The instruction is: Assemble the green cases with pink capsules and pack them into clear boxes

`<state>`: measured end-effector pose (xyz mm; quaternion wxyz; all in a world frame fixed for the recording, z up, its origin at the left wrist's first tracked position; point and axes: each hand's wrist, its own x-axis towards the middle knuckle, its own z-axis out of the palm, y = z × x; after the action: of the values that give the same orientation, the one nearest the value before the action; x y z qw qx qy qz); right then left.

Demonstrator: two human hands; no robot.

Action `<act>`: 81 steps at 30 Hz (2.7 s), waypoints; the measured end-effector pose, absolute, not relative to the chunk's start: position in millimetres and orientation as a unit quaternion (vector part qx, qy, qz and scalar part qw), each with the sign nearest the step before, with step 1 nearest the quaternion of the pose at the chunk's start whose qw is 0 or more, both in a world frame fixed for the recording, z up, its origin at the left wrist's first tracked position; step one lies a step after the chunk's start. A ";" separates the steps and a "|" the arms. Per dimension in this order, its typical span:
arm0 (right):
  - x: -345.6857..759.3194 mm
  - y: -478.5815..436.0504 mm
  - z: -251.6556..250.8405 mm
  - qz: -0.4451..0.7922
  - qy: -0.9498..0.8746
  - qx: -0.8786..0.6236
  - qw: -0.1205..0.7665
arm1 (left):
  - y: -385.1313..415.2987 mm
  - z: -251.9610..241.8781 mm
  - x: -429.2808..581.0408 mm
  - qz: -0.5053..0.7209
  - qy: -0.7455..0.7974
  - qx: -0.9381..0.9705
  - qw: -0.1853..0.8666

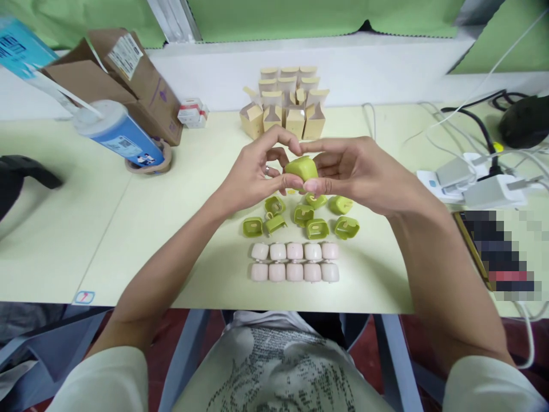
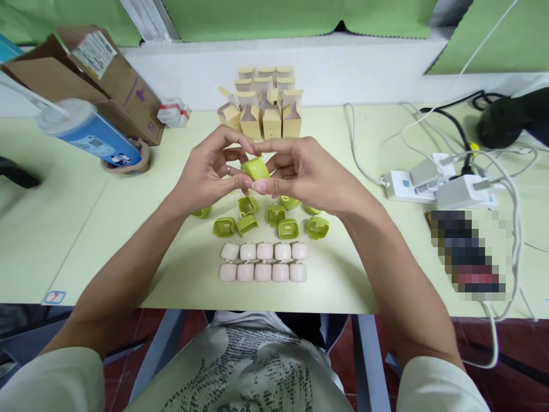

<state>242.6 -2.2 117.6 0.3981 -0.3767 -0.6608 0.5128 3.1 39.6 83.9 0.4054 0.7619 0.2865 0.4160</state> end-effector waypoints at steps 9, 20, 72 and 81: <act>240.4 -3.3 128.7 0.533 -0.649 -0.390 0.378 | 35.6 100.7 -7.2 0.385 0.260 0.808 0.361; 282.2 17.6 132.4 0.364 -0.652 -0.517 0.417 | 25.4 113.8 -29.3 0.306 0.284 0.882 0.219; 295.1 39.9 109.6 0.163 -0.816 -0.549 0.071 | -12.1 7.8 -104.2 0.211 0.553 0.782 0.197; 184.3 -22.8 86.1 0.098 -0.941 -0.321 -0.051 | -15.3 10.2 -118.3 0.198 0.502 0.819 0.197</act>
<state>184.3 -22.8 86.1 -0.0507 -0.3205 -0.9407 0.0984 -118.3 -15.3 10.2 0.1965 0.8189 0.5015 0.1982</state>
